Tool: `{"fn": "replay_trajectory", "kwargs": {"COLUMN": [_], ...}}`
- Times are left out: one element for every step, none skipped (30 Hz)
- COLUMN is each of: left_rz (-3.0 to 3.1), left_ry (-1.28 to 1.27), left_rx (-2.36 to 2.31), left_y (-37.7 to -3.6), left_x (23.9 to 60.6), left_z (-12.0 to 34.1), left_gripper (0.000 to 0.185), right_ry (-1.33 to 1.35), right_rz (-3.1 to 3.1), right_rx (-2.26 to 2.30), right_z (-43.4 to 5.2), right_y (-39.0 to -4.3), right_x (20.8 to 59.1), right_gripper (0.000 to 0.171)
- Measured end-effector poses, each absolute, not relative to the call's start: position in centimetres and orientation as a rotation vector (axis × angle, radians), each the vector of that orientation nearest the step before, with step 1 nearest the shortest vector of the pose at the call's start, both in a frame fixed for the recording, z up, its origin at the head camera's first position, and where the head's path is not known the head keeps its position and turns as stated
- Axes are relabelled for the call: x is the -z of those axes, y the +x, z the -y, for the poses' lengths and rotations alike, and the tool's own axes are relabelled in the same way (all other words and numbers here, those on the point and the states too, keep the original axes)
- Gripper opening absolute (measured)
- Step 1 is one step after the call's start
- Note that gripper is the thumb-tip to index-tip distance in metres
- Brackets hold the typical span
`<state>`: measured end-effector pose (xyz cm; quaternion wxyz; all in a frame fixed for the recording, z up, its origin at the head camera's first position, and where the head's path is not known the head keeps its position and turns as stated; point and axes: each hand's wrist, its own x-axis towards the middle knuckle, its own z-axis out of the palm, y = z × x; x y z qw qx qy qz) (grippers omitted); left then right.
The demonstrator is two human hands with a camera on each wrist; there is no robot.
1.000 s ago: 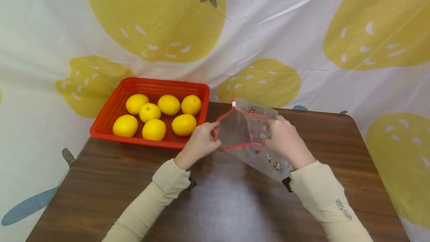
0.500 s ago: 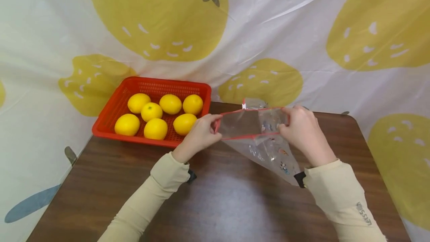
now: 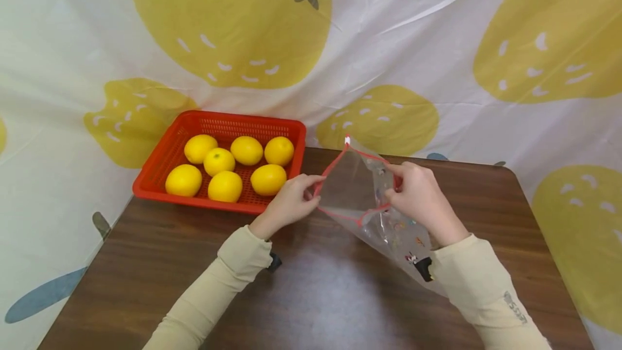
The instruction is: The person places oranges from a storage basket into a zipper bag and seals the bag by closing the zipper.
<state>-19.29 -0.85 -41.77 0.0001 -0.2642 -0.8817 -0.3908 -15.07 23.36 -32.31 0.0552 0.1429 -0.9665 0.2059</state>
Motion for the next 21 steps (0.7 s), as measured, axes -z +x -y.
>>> {"fn": "replay_trajectory", "kwargs": {"left_rz": [2.774, 2.779, 2.781, 2.782, 2.78, 2.779, 2.777, 2.772, 2.764, 2.763, 2.759, 2.764, 2.766, 2.766, 2.775, 2.78, 2.782, 2.787, 2.79, 2.798, 2.807], "left_ry": [-0.822, -0.814, -0.802, -0.789, -0.777, -0.758, -0.733, -0.708, -0.683, -0.647, -0.609, -0.562, -0.518, -0.473, -0.422, -0.371, -0.331, -0.293, -0.257, -0.219, -0.181], "left_rx": [1.234, 1.238, 1.254, 1.264, 1.276, 1.286, 1.289, 1.283, 1.275, 1.244, 1.209, 1.169, 1.122, 1.082, 1.048, 1.018, 0.993, 0.967, 0.935, 0.906, 0.869], "left_y": [-19.3, -19.3, -19.4, -19.4, -19.4, -19.4, -19.4, -19.4, -19.5, -19.5, -19.6, -19.7, -19.9, -20.0, -20.1, -20.2, -20.3, -20.4, -20.5, -20.5, -20.6], "left_x": [41.9, 41.9, 42.0, 42.1, 42.1, 42.0, 42.0, 42.0, 42.0, 42.0, 42.0, 42.1, 42.2, 42.3, 42.4, 42.6, 42.7, 42.8, 42.9, 43.0, 43.0], "left_z": [1.0, 1.2, 1.4, 1.7, 2.0, 2.4, 2.8, 3.3, 3.8, 4.4, 5.0, 5.7, 6.3, 7.0, 7.8, 8.5, 9.3, 10.0, 10.8, 11.4, 12.1], "left_gripper": [0.041, 0.04, 0.04, 0.04, 0.04, 0.04, 0.039, 0.039, 0.039, 0.038, 0.037, 0.037, 0.037, 0.037, 0.038, 0.039, 0.04, 0.042, 0.044, 0.046, 0.048], "right_ry": [0.442, 0.449, 0.46, 0.468, 0.478, 0.489, 0.5, 0.508, 0.513, 0.514, 0.519, 0.523, 0.526, 0.53, 0.533, 0.539, 0.545, 0.546, 0.548, 0.551, 0.556], "right_rz": [2.926, 2.919, 2.915, 2.916, 2.917, 2.916, 2.92, 2.927, 2.937, 2.946, 2.953, 2.962, 2.971, 2.976, 2.982, 2.985, 2.987, 2.99, 2.992, 2.996, 3.0], "right_rx": [-0.624, -0.627, -0.631, -0.639, -0.646, -0.65, -0.652, -0.657, -0.664, -0.667, -0.671, -0.675, -0.677, -0.678, -0.676, -0.674, -0.677, -0.674, -0.68, -0.686, -0.692], "right_z": [-23.2, -23.1, -23.1, -23.0, -22.9, -22.9, -22.8, -22.7, -22.7, -22.6, -22.6, -22.6, -22.5, -22.5, -22.4, -22.4, -22.3, -22.3, -22.2, -22.2, -22.2], "right_y": [-15.1, -15.2, -15.3, -15.3, -15.4, -15.5, -15.5, -15.6, -15.6, -15.7, -15.8, -15.8, -15.9, -16.0, -16.0, -16.1, -16.2, -16.2, -16.3, -16.3, -16.4], "right_x": [32.5, 32.6, 32.7, 32.8, 33.0, 33.1, 33.3, 33.4, 33.5, 33.6, 33.8, 33.9, 34.0, 34.1, 34.2, 34.3, 34.4, 34.4, 34.4, 34.5, 34.5], "right_gripper": [0.043, 0.042, 0.042, 0.041, 0.041, 0.041, 0.041, 0.042, 0.042, 0.043, 0.045, 0.046, 0.047, 0.048, 0.049, 0.05, 0.05, 0.05, 0.05, 0.05, 0.05]}}
